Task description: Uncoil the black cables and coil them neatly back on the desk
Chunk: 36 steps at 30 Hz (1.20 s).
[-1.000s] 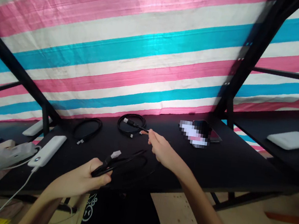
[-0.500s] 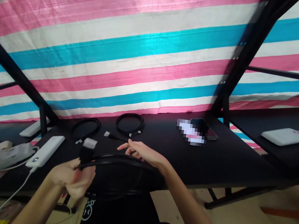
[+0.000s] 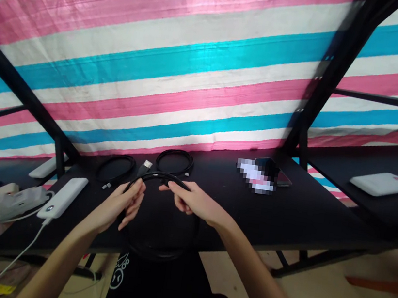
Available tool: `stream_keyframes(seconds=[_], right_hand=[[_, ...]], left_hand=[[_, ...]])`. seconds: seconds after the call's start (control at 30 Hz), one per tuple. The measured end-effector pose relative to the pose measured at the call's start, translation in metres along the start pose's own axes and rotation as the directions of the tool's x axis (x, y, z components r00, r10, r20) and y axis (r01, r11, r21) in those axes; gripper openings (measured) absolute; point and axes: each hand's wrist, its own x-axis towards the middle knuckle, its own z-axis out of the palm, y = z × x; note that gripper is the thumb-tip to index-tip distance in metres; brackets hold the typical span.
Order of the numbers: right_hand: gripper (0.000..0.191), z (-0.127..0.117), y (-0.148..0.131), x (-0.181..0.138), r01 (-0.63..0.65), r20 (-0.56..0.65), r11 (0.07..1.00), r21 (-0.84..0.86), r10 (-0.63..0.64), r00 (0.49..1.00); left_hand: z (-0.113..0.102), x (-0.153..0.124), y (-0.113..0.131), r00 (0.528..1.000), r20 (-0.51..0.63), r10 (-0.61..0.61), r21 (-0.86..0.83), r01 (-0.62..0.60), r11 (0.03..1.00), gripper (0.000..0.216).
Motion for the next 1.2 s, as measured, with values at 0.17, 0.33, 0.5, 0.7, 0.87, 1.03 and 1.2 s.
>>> stream_keyframes(seconds=[0.17,0.33,0.5,0.7,0.87,1.03,1.2], right_hand=[[0.043,-0.001,-0.005,-0.002,0.041,-0.101,0.992,-0.116,-0.052,0.993],[0.043,-0.002,-0.007,-0.003,-0.019,0.012,0.998,-0.067,0.020,1.000],[0.039,0.000,0.003,0.003,-0.048,0.112,0.997,0.059,0.041,0.993],[0.041,-0.002,0.009,0.007,-0.040,0.138,0.999,0.009,0.039,0.990],[0.038,0.001,0.004,0.009,-0.064,0.174,0.997,-0.031,0.069,0.982],[0.030,-0.005,0.000,0.001,-0.064,0.244,0.984,0.164,0.022,0.970],[0.024,0.006,0.016,-0.015,0.085,0.046,0.889,0.450,-0.118,0.992]], left_hand=[[0.012,0.001,-0.007,0.999,0.013,0.038,-0.090,-0.037,0.995,0.036],[0.009,-0.004,-0.002,0.995,0.064,0.070,-0.145,-0.060,0.988,0.032],[0.005,-0.008,0.001,0.971,0.237,0.010,-0.181,0.034,0.983,0.038],[0.002,-0.001,-0.001,0.941,0.330,-0.070,-0.203,0.143,0.969,0.040],[0.003,0.004,-0.008,0.945,0.320,-0.072,-0.190,0.138,0.972,0.052],[0.002,0.004,-0.011,0.993,0.113,0.014,-0.334,0.025,0.942,0.055],[-0.004,0.006,-0.010,0.985,-0.173,0.026,-0.734,-0.146,0.663,0.044]])
